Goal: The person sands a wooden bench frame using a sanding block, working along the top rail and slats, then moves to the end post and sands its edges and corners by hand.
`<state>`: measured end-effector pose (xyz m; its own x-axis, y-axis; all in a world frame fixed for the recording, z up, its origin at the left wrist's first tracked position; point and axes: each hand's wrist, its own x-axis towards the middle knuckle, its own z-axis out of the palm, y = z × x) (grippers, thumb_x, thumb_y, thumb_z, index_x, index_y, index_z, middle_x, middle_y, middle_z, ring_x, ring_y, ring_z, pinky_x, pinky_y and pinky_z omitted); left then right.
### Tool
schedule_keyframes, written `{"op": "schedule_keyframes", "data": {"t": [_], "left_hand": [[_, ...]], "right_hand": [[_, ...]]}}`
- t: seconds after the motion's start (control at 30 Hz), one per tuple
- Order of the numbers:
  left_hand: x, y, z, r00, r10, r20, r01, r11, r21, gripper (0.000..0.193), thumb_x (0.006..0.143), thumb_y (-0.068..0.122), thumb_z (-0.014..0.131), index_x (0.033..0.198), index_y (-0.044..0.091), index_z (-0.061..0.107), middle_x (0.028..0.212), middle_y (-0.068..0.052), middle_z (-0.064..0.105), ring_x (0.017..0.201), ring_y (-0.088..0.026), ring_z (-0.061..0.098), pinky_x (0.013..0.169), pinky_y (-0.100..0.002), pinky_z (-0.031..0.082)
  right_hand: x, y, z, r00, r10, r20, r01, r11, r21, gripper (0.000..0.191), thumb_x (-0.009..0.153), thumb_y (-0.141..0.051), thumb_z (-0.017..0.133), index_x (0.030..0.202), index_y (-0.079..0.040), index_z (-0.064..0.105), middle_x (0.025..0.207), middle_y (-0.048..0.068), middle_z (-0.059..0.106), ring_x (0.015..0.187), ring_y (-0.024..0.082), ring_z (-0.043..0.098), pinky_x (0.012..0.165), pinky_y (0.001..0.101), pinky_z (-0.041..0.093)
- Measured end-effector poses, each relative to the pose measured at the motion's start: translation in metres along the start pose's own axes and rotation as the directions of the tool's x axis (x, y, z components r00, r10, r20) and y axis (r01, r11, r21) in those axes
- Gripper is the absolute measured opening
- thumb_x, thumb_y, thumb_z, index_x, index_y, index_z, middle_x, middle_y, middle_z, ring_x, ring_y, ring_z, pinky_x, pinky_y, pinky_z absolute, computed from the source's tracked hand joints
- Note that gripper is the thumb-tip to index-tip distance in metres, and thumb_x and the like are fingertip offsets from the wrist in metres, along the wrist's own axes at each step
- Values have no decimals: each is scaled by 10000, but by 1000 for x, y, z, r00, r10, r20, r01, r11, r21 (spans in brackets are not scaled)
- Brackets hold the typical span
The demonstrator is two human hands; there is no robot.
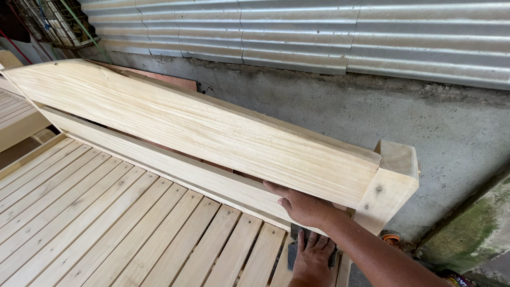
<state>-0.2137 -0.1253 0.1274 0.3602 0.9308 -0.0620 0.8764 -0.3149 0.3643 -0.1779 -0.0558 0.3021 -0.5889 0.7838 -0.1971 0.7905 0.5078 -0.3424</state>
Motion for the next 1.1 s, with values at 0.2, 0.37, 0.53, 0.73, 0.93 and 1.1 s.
{"op": "schedule_keyframes", "data": {"t": [0.2, 0.37, 0.53, 0.73, 0.93, 1.1], "left_hand": [[-22, -60, -14, 958, -96, -269, 74, 993, -88, 681, 920, 74, 473, 1588, 174, 380, 1694, -50, 277, 1591, -283, 140, 1252, -563, 23], [-24, -48, -19, 955, -231, -184, 239, 971, 22, 755, 896, 85, 480, 1610, 126, 237, 1705, -82, 147, 1578, -309, 48, 1244, -542, 4], [-20, 19, 16, 999, 15, -37, -14, 1000, 15, 772, 921, 138, 469, 1636, 149, 179, 1734, -43, 125, 1595, -276, 43, 1266, -523, 16], [-27, -73, -36, 954, -286, -87, 290, 956, 42, 712, 941, 126, 444, 1623, 178, 249, 1723, -15, 180, 1611, -236, 98, 1290, -488, 57], [-24, -48, -38, 953, -304, 4, 281, 887, 367, 662, 1018, 152, 355, 1638, 127, 125, 1711, -129, 74, 1581, -361, 7, 1271, -511, -3], [-34, -8, -10, 997, 40, -59, -35, 996, 79, 661, 997, 240, 379, 1617, 227, 149, 1717, -8, 105, 1593, -232, 18, 1276, -475, 1]], "right_hand": [[-1, 2, 9, 994, -17, -106, 2, 990, -142, 580, 1051, -360, 424, 1585, -476, 231, 1640, 14, 314, 1426, 258, 425, 1194, 443, 366], [-1, 3, 12, 990, -26, -141, 10, 994, -110, 552, 1044, -353, 414, 1563, -484, 276, 1610, -46, 407, 1389, 211, 502, 1183, 409, 412], [-2, 6, 13, 986, -41, -160, 13, 986, -169, 554, 1049, -348, 416, 1572, -462, 271, 1617, -14, 369, 1372, 238, 480, 1142, 440, 404], [-3, 5, 12, 981, -79, -176, 40, 975, -220, 569, 1039, -354, 436, 1586, -409, 286, 1601, -15, 411, 1381, 232, 501, 1136, 430, 444], [3, 5, 13, 991, -36, -132, 2, 968, -250, 591, 1042, -351, 410, 1600, -423, 225, 1606, -16, 390, 1379, 213, 498, 1144, 426, 443], [3, 10, 16, 992, -24, -124, -8, 966, -258, 596, 1047, -382, 405, 1609, -424, 208, 1599, 4, 397, 1398, 220, 481, 1144, 438, 445]]}}
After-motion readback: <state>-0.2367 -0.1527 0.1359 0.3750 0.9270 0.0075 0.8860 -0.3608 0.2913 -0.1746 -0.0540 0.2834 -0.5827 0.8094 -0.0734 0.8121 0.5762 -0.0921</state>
